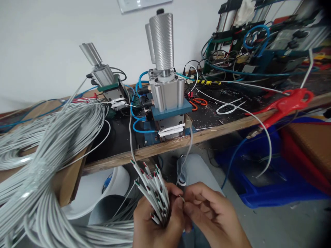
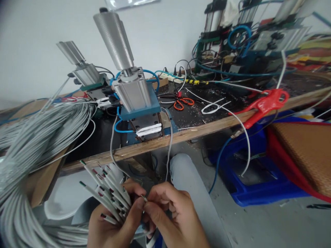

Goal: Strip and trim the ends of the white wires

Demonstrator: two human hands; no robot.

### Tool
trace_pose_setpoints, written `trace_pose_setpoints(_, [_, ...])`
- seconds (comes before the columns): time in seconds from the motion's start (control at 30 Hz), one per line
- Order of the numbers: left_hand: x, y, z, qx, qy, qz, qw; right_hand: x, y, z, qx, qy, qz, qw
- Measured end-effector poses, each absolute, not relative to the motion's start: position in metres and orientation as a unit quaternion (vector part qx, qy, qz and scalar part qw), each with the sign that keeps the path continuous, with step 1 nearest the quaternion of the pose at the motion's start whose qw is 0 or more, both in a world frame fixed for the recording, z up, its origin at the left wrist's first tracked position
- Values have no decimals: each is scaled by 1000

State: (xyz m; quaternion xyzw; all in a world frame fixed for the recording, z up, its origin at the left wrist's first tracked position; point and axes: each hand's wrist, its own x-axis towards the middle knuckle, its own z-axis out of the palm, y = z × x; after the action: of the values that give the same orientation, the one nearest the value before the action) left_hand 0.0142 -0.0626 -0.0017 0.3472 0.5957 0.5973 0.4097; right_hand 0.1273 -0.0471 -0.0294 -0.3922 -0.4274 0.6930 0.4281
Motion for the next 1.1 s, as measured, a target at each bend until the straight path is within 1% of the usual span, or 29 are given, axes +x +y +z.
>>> trace_pose_setpoints(0.17, [21,-60,4,332,587,625,392,131,-47,-31,-372,-484,656,444])
trace_pose_setpoints(0.33, [21,-60,6,312,609,609,401,133,-47,-34,-370,-512,629,452])
trace_pose_setpoints(0.47, [19,-59,8,303,649,594,367,134,-44,-38,-371,-617,518,462])
trace_pose_setpoints(0.57, [17,-60,8,292,655,585,380,135,-42,-40,-373,-684,428,457])
trace_pose_setpoints(0.63, [16,-60,7,295,661,581,373,135,-43,-41,-373,-705,393,458])
trace_pose_setpoints(0.77, [16,-60,5,312,661,577,364,136,-44,-43,-361,-727,359,461])
trace_pose_setpoints(0.87, [15,-58,6,335,661,578,343,142,-42,-40,-359,-768,320,423])
trace_pose_setpoints(0.93, [12,-57,5,352,665,563,342,149,-40,-35,-355,-811,280,372])
trace_pose_setpoints(1.03, [6,-56,0,388,658,507,399,161,-35,-25,-337,-870,209,293])
trace_pose_setpoints(1.1, [1,-55,-4,434,638,465,433,167,-32,-21,-320,-897,167,254])
